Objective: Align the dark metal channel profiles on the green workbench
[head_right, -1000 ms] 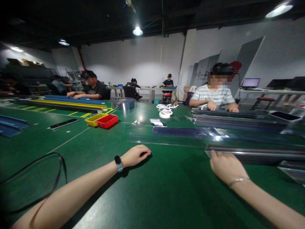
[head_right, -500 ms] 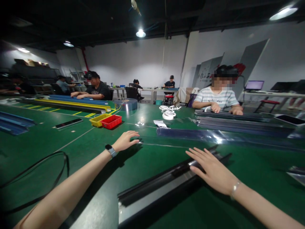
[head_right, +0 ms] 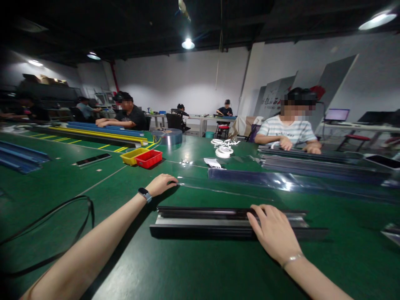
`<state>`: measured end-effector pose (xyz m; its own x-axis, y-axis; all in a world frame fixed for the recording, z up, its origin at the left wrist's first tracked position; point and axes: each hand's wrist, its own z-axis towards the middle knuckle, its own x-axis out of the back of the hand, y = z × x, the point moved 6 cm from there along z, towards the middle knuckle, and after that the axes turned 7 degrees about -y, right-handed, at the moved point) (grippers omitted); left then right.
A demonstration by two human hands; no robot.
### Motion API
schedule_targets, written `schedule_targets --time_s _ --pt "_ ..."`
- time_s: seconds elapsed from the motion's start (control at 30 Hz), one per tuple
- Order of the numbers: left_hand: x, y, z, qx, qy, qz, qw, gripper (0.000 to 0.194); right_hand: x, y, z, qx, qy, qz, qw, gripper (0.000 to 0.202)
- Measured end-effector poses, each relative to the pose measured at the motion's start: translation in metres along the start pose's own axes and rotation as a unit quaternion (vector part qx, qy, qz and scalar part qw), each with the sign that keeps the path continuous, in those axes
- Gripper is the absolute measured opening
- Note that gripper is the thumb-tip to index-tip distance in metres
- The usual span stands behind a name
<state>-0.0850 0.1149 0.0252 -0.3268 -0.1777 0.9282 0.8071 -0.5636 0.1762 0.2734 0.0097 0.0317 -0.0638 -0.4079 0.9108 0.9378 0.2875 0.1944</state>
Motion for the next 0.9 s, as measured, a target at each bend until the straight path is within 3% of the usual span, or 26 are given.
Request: schedule_targets --time_s 0.2,0.37,0.53,0.73,0.9 --pt "0.016 0.006 0.003 0.032 0.053 -0.011 0.998 0.02 0.0 -0.002 0.002 -0.007 0.005 -0.032 0.999 0.038" --pt "0.035 0.022 0.009 0.044 0.089 -0.117 0.988 0.021 -0.002 -0.007 0.012 -0.027 0.002 -0.041 0.999 0.036" --pt "0.05 0.042 0.013 0.059 0.1 -0.165 0.979 0.021 -0.002 -0.007 0.023 -0.098 0.01 -0.019 0.995 0.044" --pt "0.058 0.07 0.017 -0.004 0.073 -0.329 0.941 0.023 -0.007 0.016 0.036 -0.13 0.011 0.083 0.988 0.07" --pt "0.069 0.085 0.017 -0.045 0.079 -0.364 0.927 0.023 -0.031 0.054 0.051 -0.137 -0.053 0.208 0.967 0.063"
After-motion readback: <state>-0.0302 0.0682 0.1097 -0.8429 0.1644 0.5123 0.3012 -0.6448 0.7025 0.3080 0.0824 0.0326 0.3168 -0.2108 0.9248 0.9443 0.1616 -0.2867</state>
